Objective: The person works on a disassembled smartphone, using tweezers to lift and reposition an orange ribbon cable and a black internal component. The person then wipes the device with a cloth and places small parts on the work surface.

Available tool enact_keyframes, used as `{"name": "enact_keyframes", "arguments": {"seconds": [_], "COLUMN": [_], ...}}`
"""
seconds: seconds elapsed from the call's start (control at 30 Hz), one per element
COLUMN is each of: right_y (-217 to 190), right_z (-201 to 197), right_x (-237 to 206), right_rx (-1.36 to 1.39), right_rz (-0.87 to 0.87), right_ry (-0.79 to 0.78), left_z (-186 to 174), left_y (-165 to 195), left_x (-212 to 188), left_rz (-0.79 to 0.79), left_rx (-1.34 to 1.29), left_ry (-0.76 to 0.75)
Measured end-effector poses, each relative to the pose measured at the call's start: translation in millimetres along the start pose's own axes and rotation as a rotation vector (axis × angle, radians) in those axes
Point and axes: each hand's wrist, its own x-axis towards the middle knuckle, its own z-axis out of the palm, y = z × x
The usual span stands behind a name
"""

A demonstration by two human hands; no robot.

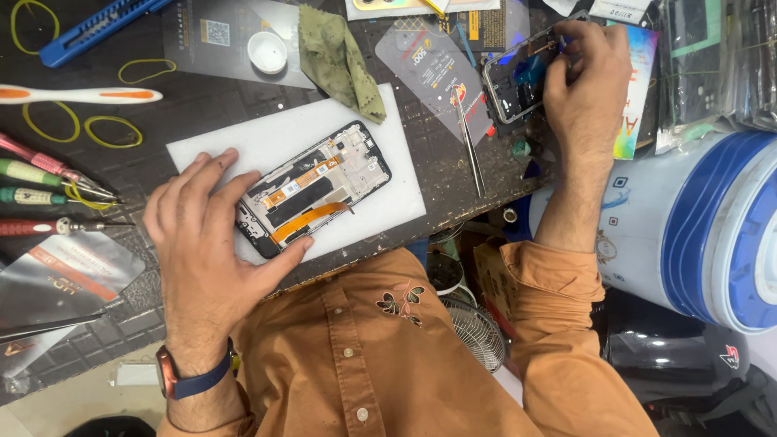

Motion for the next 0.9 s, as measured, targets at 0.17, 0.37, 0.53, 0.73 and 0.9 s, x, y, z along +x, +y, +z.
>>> {"name": "enact_keyframes", "arguments": {"seconds": [0.17,0.37,0.53,0.73,0.9], "right_y": [-3,-6,-7,3,8], "right_z": [-1,-2,-1,1,1], "right_x": [-6,-8,-9,-5,-7], "right_rx": [0.037,0.025,0.044,0.054,0.104], "right_rz": [-0.023,-0.040,0.016,-0.062,0.024], "right_ry": [-0.016,-0.018,-0.033,-0.027,-0.024], "left_z": [0,0,1,0,-1], "left_y": [0,0,0,0,1], "left_x": [-1,0,1,1,1], "left_rz": [-0.006,0.000,-0.002,-0.002,-0.001], "left_rx": [-0.003,-0.003,-0.010,-0.009,-0.013], "left_ry": [-0.004,-0.002,0.006,0.003,0.009]}}
